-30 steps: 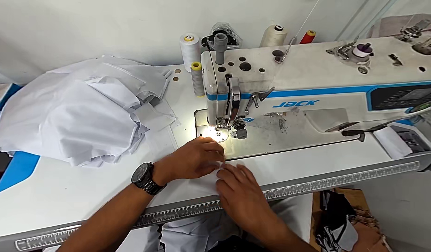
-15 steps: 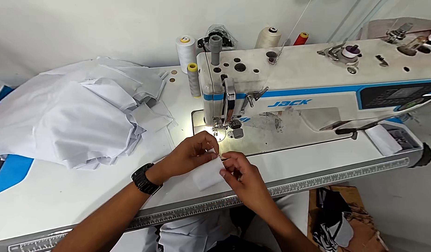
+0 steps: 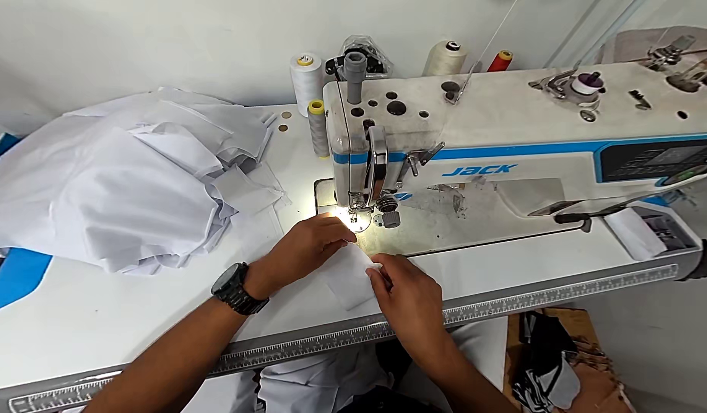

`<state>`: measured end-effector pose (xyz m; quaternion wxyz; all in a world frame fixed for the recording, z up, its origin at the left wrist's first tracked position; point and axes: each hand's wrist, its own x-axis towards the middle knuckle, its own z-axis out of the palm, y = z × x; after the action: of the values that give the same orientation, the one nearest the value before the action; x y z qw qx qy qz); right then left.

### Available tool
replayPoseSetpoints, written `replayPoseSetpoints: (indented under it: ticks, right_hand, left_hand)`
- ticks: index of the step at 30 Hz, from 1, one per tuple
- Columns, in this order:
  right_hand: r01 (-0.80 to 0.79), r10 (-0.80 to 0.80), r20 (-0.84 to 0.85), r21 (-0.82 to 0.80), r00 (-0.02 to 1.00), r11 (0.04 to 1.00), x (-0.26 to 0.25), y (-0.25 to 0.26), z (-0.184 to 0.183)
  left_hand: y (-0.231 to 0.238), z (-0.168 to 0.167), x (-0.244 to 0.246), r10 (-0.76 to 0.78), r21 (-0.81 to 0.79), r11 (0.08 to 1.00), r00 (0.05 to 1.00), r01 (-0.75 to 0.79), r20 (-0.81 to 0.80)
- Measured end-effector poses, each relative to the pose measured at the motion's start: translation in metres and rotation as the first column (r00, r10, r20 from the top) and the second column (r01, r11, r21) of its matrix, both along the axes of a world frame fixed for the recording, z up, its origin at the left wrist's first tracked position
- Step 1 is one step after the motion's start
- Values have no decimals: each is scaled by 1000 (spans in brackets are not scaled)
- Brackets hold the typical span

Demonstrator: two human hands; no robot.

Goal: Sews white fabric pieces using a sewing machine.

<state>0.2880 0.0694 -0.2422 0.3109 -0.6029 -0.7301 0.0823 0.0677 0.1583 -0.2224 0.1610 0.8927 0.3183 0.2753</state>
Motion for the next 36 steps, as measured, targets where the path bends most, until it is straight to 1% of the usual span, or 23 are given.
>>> replayPoseSetpoints:
  ticks: [1,3,13,16,26,28,30,33,36]
  right_hand:
    - [13,-14,31,22,999,1000,1,0,-2]
    - [15,-19,56,63,998,998,3,0,-5]
    - [-27,25,14,159,1000,987,8,-11,-16]
    - [-42,43,2,170,999,985,9,-13,-18]
    - [-51,50,11,181,999,982,13,-17,-20]
    - [-52,47,28,166,998,985,13,-17,-18]
    - [-66,58,56,147,997,987,13,-18,-17]
    - [-154,142,121,101,982,983,20,-21,-14]
    - [-295,287,117,58,951,954,29,-22,-14]
  left_hand:
    - [2,-4,1,-11,81,997,999,14,-39]
    - [4,-7,1,-24,163,986,996,38,-83]
    - [6,-3,2,-43,332,936,974,117,-222]
    - [7,-4,3,-48,373,917,970,137,-238]
    - [6,-3,5,-68,405,895,953,189,-294]
    - [3,1,7,-48,388,903,942,183,-332]
    - [-5,3,8,-7,354,924,933,143,-359]
    - [-25,5,14,95,317,948,913,39,-397]
    - [-38,4,20,167,300,953,890,-36,-423]
